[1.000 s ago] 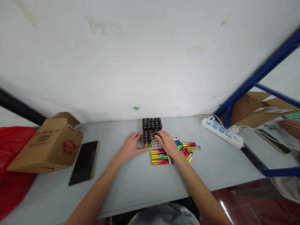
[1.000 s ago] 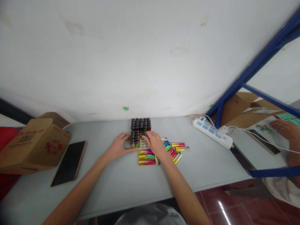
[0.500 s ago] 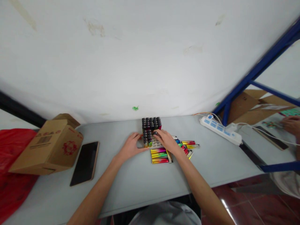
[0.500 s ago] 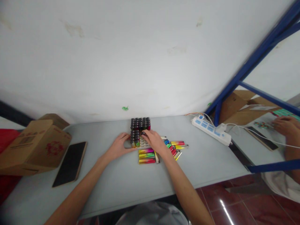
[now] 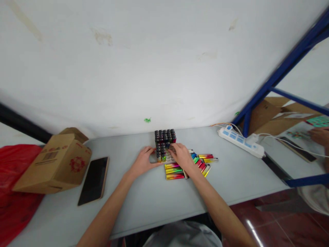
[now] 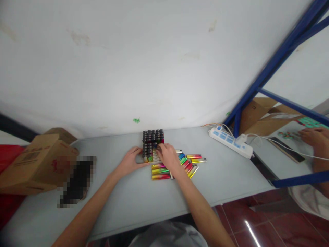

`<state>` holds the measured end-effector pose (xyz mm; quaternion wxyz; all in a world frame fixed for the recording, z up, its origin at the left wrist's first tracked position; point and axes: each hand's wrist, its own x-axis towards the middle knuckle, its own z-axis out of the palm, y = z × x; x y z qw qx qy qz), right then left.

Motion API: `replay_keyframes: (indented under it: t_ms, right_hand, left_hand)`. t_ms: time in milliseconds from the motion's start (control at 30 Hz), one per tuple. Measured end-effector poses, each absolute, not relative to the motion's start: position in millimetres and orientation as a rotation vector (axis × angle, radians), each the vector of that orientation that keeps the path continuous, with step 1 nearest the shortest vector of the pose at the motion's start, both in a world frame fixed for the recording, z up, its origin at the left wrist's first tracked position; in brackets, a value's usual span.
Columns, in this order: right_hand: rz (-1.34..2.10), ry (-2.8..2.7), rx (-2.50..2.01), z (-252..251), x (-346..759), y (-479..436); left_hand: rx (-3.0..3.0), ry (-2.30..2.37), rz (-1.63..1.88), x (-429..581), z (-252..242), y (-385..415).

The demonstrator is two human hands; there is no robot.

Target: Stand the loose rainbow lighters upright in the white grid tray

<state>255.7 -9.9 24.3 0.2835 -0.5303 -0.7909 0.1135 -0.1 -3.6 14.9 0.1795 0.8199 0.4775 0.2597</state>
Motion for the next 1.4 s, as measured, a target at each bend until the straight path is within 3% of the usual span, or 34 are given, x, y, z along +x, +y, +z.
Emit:
replay_keyframes:
  t_ms: [367,800,1233,1400]
  right_hand:
    - [0.522,-2.084,-1.462,18.3,365.9,0.8]
    - [0.580,-2.113,-1.415,15.2,367.5,-2.2]
    - [0.462,-1.582,-1.367,34.5,347.4,-3.0]
    - [0.630,-1.408,-1.355,34.0,333.8,-5.6]
  left_hand:
    - [2.318,1.358,0.715,-1.0,16.4,-3.6]
    - [2.315,1.362,0.698,-0.9,16.6,-3.0]
    - [2.303,1.339,0.744,-0.4,16.8,-1.8]
    - [2.314,1.338,0.738,-0.5,17.6,-2.0]
